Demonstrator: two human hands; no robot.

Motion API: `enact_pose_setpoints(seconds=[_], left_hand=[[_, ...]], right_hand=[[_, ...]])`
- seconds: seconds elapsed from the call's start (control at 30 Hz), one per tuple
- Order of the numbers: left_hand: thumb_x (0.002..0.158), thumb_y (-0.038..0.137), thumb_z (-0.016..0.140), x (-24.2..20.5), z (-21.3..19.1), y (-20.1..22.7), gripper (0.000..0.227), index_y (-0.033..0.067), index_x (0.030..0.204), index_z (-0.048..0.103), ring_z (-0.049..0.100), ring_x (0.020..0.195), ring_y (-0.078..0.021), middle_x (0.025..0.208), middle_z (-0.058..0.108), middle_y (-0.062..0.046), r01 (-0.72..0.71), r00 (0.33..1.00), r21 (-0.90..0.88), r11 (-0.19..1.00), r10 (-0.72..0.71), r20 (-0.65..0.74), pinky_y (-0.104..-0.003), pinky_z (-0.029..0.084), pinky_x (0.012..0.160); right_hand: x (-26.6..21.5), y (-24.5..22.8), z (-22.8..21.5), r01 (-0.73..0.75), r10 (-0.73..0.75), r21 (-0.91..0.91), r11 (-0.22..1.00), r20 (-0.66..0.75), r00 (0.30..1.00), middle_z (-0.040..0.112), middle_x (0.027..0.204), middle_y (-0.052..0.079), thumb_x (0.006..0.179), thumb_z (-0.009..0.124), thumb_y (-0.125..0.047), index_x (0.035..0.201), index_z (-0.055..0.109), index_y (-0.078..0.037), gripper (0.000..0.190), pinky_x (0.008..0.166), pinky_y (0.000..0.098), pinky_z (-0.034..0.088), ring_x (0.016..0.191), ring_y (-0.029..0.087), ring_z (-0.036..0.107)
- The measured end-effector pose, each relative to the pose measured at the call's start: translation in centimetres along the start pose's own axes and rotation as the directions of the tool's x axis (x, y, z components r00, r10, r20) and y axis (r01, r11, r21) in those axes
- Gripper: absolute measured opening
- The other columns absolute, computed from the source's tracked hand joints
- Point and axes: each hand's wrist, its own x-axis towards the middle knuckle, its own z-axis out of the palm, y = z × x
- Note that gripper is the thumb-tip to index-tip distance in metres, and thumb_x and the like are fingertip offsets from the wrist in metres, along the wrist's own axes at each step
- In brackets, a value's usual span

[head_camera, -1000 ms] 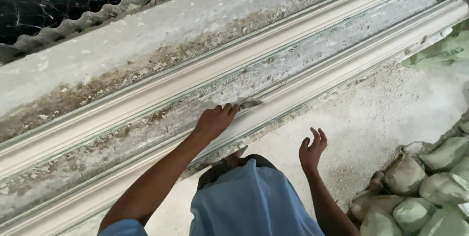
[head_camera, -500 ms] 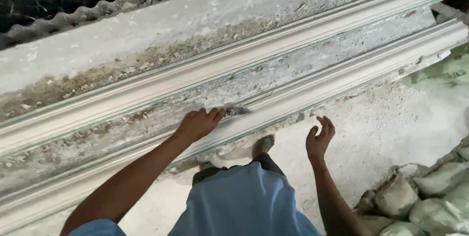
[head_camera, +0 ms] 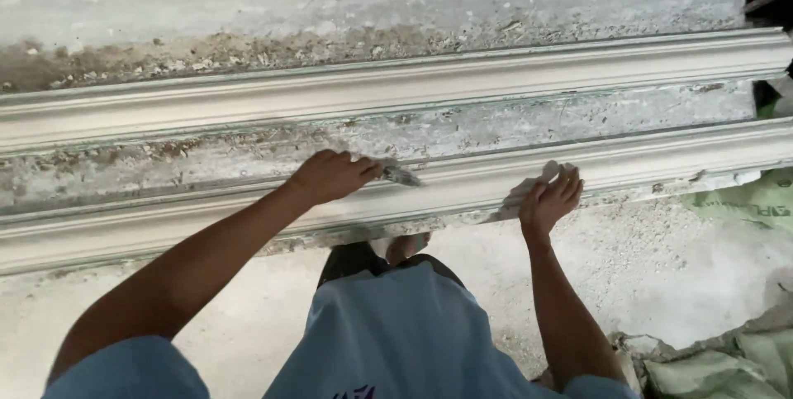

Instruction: Using a putty knife to apply and smooth plaster onto decorative ceiling moldings.

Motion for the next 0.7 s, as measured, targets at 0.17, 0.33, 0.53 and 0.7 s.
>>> enact_pose_setpoints(seconds=[0.17,0.33,0.53,0.7], left_hand=[[0.101,0.021,0.051,-5.0,-0.1,-2.3,0.031,0.0186,0.131,0.058,0.072,0.086,-0.0337,0.122,0.062,-0.004,-0.013,0.999,0.138,0.99,0.018,-0.036,-0.046,0.063,0.064],[0.108,0.036,0.036,1.0,-2.0,1.0,0.042,0.0153,0.141,0.052,0.07,0.101,-0.0406,0.137,0.062,-0.004,0.152,0.97,-0.163,0.975,-0.115,0.216,-0.055,0.06,0.082],[0.109,0.023,0.044,5.9,0.4,1.4,0.032,0.0146,0.139,0.052,0.071,0.083,-0.0413,0.134,0.063,-0.005,-0.051,0.993,-0.109,0.993,0.039,-0.108,-0.052,0.06,0.065],[0.103,0.015,0.05,1.2,-1.4,-1.0,0.044,0.0136,0.147,0.047,0.073,0.09,-0.0405,0.137,0.062,-0.01,-0.06,0.994,-0.103,0.993,0.069,0.083,-0.051,0.061,0.071]], right_hand=[[0.2,-0.5,1.3,-0.113,0.113,-0.014,0.993,0.005,0.994,0.033,0.159,0.019,0.101,0.044,-0.022,0.148,0.046,-0.009,0.049,0.117,0.063,0.021,0.145,0.048,0.026],[0.4,-0.4,1.2,-0.149,0.149,-0.004,0.989,0.029,0.988,0.031,0.16,0.019,0.104,0.039,-0.024,0.149,0.044,-0.01,0.048,0.12,0.0601,0.018,0.148,0.046,0.023],[1.1,-2.7,1.7,-0.344,0.349,-0.102,0.933,0.037,0.936,0.028,0.163,0.017,0.105,0.037,-0.033,0.152,0.041,-0.012,0.051,0.118,0.0652,0.023,0.149,0.047,0.022],[1.1,-2.9,1.5,-0.362,0.366,-0.095,0.928,0.031,0.93,0.032,0.159,0.015,0.104,0.037,-0.037,0.151,0.046,-0.018,0.051,0.114,0.0658,0.026,0.147,0.046,0.025]])
